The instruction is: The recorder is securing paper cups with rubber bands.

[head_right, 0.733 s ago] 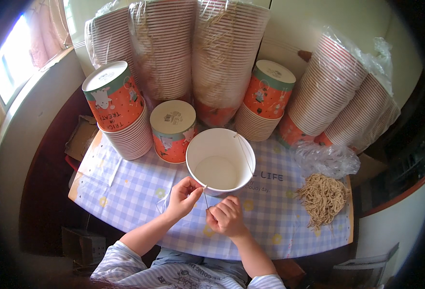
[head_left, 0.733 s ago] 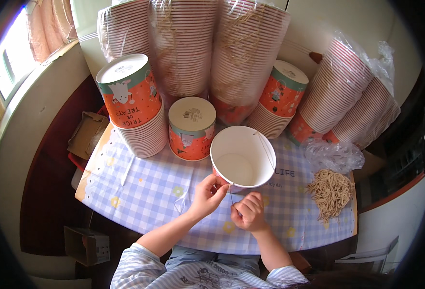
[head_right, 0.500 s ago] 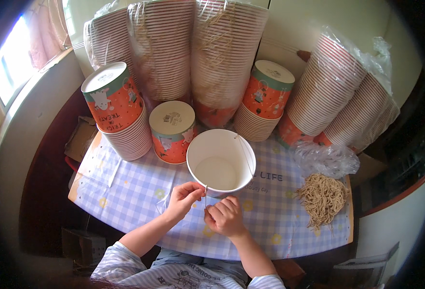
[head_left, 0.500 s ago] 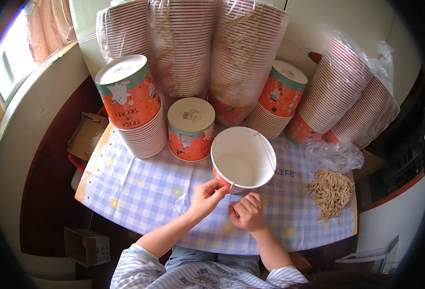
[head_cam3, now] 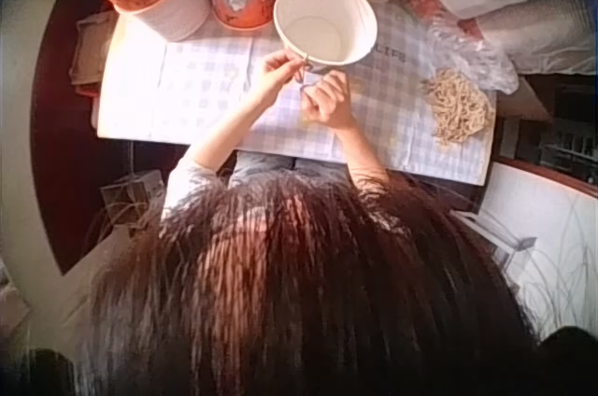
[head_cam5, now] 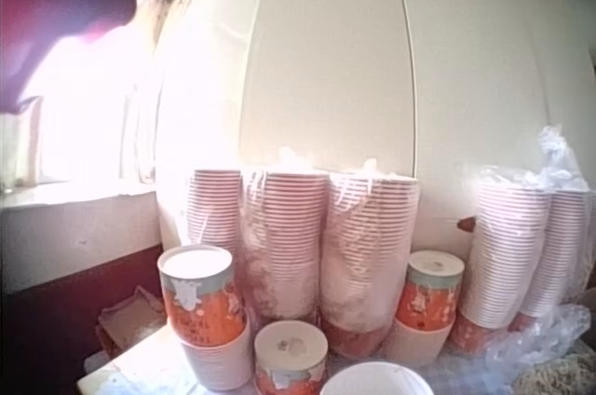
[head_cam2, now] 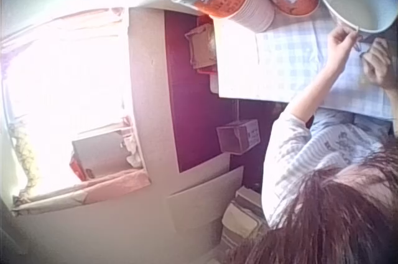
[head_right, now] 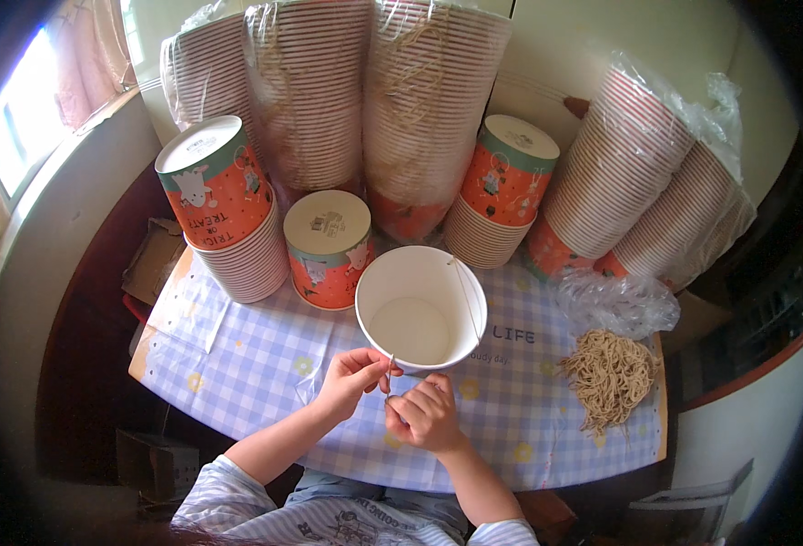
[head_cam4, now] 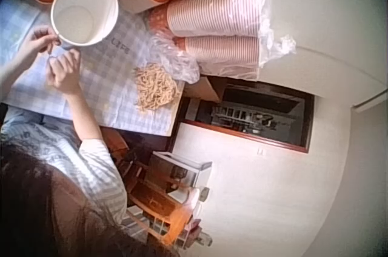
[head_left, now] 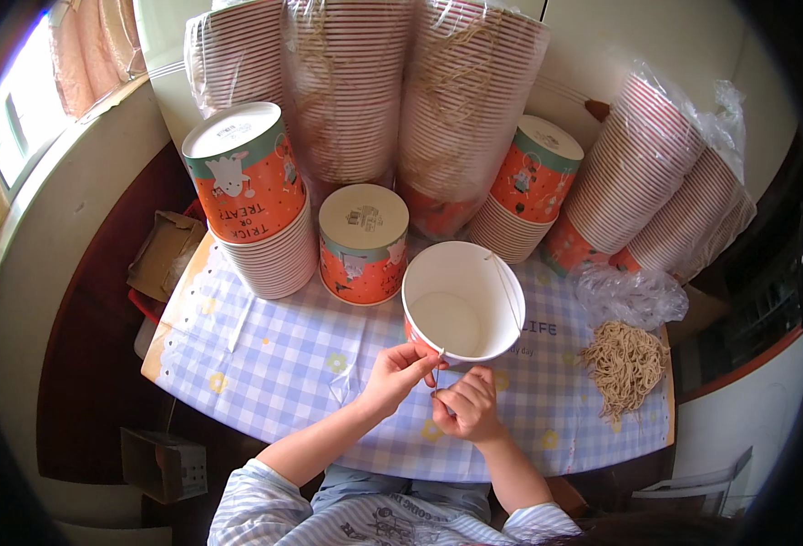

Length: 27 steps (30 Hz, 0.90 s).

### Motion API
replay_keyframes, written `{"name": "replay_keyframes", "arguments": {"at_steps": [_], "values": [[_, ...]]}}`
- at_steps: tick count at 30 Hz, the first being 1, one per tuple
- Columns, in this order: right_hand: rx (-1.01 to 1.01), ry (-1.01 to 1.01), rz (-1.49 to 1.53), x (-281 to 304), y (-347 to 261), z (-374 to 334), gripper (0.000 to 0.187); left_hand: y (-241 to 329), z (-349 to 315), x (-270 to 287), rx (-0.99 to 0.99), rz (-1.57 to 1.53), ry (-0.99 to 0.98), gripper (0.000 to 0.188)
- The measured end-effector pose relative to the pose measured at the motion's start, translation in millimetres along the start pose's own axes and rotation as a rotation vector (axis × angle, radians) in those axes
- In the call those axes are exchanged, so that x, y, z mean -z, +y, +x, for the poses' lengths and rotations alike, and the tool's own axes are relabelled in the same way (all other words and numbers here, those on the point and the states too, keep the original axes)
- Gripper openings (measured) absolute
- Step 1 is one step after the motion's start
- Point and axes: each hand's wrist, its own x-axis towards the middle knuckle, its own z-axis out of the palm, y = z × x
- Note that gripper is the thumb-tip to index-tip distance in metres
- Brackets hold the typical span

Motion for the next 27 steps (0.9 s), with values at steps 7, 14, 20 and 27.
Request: {"name": "replay_keyframes", "arguments": {"at_steps": [7,14,20,27], "values": [[-0.033,-0.047,-0.185,0.8,0.7,1.0,0.008,-4.4,1.8,4.3,0.115,-0.008,0.056,0.012],[-0.093,-0.02,-0.185,2.7,-1.9,1.6,0.009,-4.7,0.4,5.5,0.071,-0.039,0.05,0.009],[-0.082,-0.05,-0.17,0.2,0.9,-3.1,0.007,-1.1,-2.0,-5.2,-0.082,0.082,0.106,0.009],[-0.03,-0.043,-0.171,-2.5,0.7,0.7,0.009,-1.5,-3.3,-5.3,0.031,0.055,0.079,0.009]]}}
